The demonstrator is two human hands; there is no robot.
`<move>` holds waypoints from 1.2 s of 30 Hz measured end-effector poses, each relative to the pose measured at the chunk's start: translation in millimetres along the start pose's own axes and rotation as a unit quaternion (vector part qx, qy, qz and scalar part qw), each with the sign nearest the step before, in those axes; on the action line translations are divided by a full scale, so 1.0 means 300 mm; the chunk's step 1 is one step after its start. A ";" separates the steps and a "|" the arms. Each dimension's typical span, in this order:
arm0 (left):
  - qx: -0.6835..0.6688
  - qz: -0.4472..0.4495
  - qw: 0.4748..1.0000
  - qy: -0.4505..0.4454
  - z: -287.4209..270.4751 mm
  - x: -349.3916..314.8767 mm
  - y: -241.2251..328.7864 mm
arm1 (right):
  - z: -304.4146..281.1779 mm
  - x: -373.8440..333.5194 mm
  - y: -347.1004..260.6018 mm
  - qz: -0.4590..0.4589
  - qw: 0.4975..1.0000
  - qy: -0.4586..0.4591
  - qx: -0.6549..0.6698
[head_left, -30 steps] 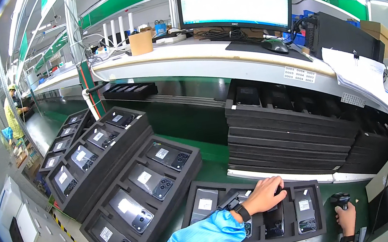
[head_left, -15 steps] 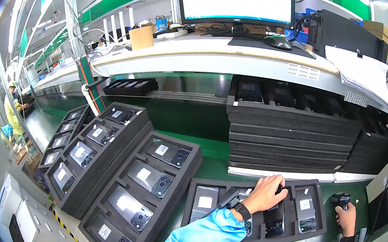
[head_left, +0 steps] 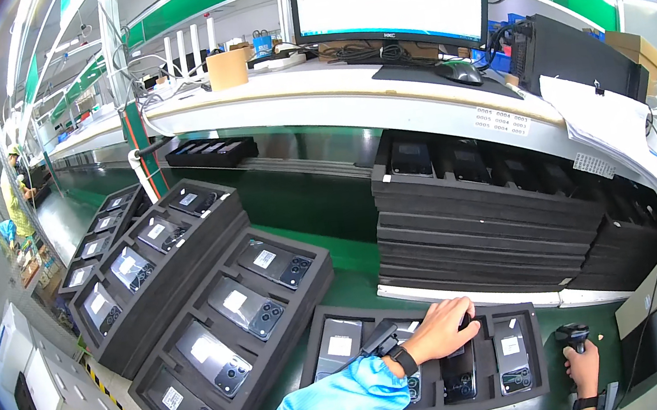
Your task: The recorder is scanning and packing smartphones into protective foam trays at an industrial assembly line station.
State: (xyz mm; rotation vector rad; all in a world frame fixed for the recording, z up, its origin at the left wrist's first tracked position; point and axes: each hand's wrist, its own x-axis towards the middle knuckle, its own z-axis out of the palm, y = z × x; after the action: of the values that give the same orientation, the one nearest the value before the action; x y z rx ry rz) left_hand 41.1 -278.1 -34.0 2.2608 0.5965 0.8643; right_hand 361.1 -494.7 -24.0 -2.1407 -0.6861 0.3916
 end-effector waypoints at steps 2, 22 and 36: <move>0.000 -0.003 1.000 -0.002 0.003 0.003 -0.003 | -0.002 0.001 -0.002 0.003 1.000 -0.005 0.004; -0.005 0.052 0.997 0.059 0.034 0.014 -0.019 | -0.020 -0.035 -0.009 -0.017 0.999 0.003 0.027; -0.092 -0.016 0.995 0.019 -0.002 0.034 -0.016 | -0.055 -0.043 0.012 -0.147 0.974 0.162 -0.055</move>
State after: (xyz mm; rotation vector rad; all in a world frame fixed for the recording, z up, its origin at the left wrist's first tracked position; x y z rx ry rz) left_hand 46.8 -268.3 -32.7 2.0681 0.5439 0.9095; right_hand 360.2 -514.5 -16.2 -2.0953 -0.8323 -0.1555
